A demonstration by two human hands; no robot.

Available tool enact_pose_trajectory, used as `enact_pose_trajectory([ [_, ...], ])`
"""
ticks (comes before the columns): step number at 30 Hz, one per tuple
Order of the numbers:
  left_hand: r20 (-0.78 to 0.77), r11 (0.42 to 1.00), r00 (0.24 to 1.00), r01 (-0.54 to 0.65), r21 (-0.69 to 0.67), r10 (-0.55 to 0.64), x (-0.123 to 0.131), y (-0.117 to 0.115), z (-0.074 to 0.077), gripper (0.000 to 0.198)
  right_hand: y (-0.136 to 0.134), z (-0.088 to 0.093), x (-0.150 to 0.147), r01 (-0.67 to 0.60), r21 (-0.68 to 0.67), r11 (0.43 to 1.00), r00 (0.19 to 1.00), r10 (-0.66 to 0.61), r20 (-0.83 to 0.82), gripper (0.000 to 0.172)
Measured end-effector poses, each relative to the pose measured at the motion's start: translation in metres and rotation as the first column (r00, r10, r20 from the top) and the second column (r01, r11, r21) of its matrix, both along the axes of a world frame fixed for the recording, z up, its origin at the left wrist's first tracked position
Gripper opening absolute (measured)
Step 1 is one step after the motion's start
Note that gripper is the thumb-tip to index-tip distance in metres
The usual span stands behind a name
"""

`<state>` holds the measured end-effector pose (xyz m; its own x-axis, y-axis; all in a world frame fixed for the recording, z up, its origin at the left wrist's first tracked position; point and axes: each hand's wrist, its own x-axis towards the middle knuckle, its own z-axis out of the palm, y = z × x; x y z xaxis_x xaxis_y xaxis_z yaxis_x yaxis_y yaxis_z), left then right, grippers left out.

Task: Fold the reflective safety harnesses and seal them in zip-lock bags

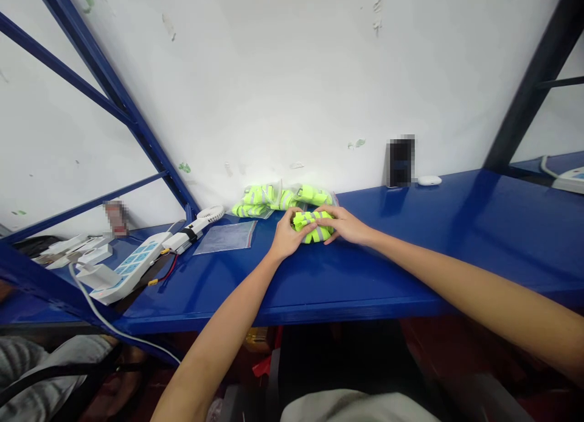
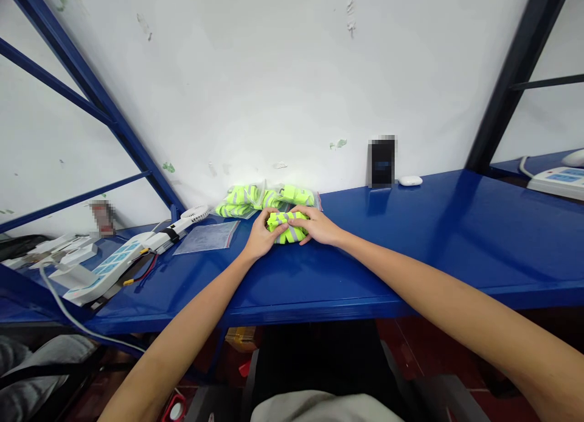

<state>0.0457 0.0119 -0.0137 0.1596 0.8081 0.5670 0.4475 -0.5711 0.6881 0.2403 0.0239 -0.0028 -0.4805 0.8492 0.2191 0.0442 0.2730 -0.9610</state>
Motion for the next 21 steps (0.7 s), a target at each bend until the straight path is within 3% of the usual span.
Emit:
enact_pose_trajectory([
  [4,-0.024,0.999,0.999,-0.04,0.018,0.04,0.0,-0.003,0.005,0.037,-0.005,-0.001,-0.004,0.005,0.033,0.999,1.0,-0.005,-0.001,0.035],
  [8,-0.056,0.993,0.994,-0.094,-0.066,0.091,-0.003,0.001,0.006,0.037,-0.015,-0.004,-0.011,0.135,0.14,0.981,0.99,-0.138,0.014,0.04],
  [13,0.01,0.988,0.991,-0.129,-0.084,0.13,-0.003,0.002,0.008,0.037,-0.02,-0.007,-0.013,0.238,0.299,0.924,0.962,-0.266,0.056,0.046],
  [17,-0.058,0.972,0.975,-0.219,-0.079,0.215,-0.002,0.0,0.006,0.037,-0.02,-0.01,-0.014,0.232,0.273,0.934,0.965,-0.256,0.056,0.047],
  [21,-0.046,0.965,0.964,-0.26,0.031,0.261,0.003,-0.003,0.005,0.034,-0.021,-0.014,-0.017,0.166,0.229,0.959,0.983,-0.179,0.034,0.043],
])
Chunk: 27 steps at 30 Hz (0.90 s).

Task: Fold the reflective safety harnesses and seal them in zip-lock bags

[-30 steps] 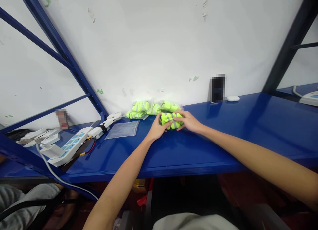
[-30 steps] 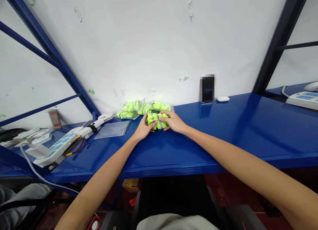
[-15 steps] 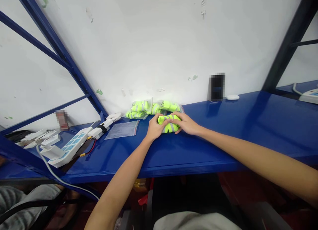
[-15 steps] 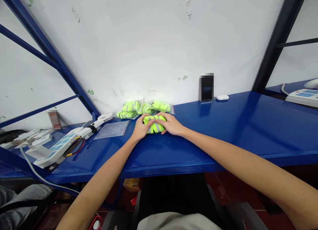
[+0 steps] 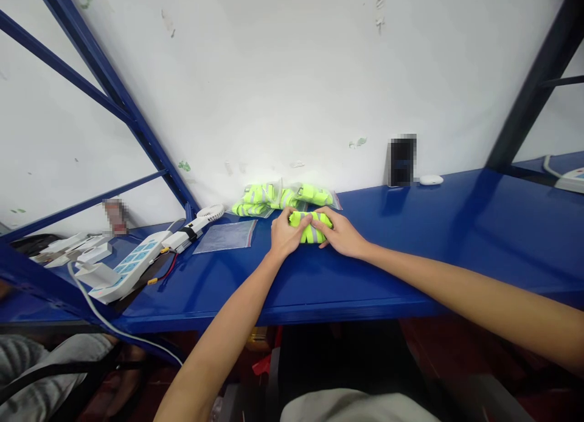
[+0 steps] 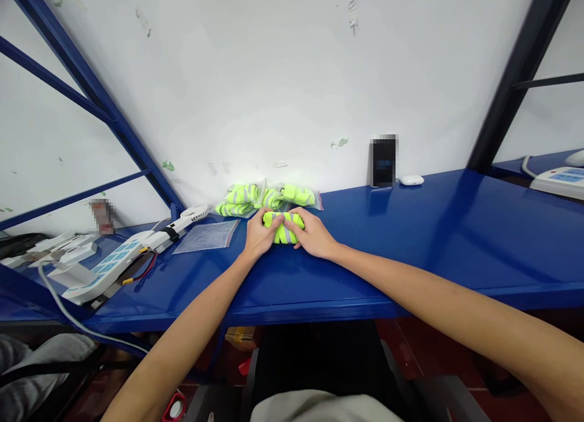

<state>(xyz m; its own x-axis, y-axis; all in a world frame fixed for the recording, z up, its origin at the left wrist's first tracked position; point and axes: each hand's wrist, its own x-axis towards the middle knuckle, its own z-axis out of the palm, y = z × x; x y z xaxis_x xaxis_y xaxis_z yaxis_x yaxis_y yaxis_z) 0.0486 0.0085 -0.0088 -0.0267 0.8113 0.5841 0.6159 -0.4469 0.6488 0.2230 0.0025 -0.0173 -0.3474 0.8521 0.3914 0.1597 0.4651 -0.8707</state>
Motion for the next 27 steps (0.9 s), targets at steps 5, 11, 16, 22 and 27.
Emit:
enact_pose_trajectory([
  [5,0.07,0.983,0.995,0.06,0.172,-0.073,0.011,-0.004,0.004,0.029,-0.003,0.0,-0.005,-0.033,0.022,0.999,0.998,0.032,0.058,0.044],
  [11,0.205,0.991,0.979,-0.031,0.131,0.003,0.024,-0.003,0.003,0.035,0.001,0.004,-0.009,0.101,0.447,0.889,0.977,-0.173,0.124,0.039],
  [16,0.231,0.993,0.973,-0.033,0.109,0.007,0.037,-0.003,-0.002,0.033,0.018,-0.003,-0.006,0.145,0.469,0.871,0.963,-0.233,0.135,0.036],
  [22,0.194,0.982,0.966,-0.183,0.041,0.171,0.048,0.0,-0.004,0.033,0.019,-0.008,-0.011,0.242,0.46,0.854,0.933,-0.335,0.133,0.033],
  [27,0.323,0.953,0.897,-0.27,-0.137,0.301,0.054,0.01,0.001,0.044,0.009,-0.004,-0.014,0.305,0.527,0.793,0.886,-0.439,0.149,0.033],
])
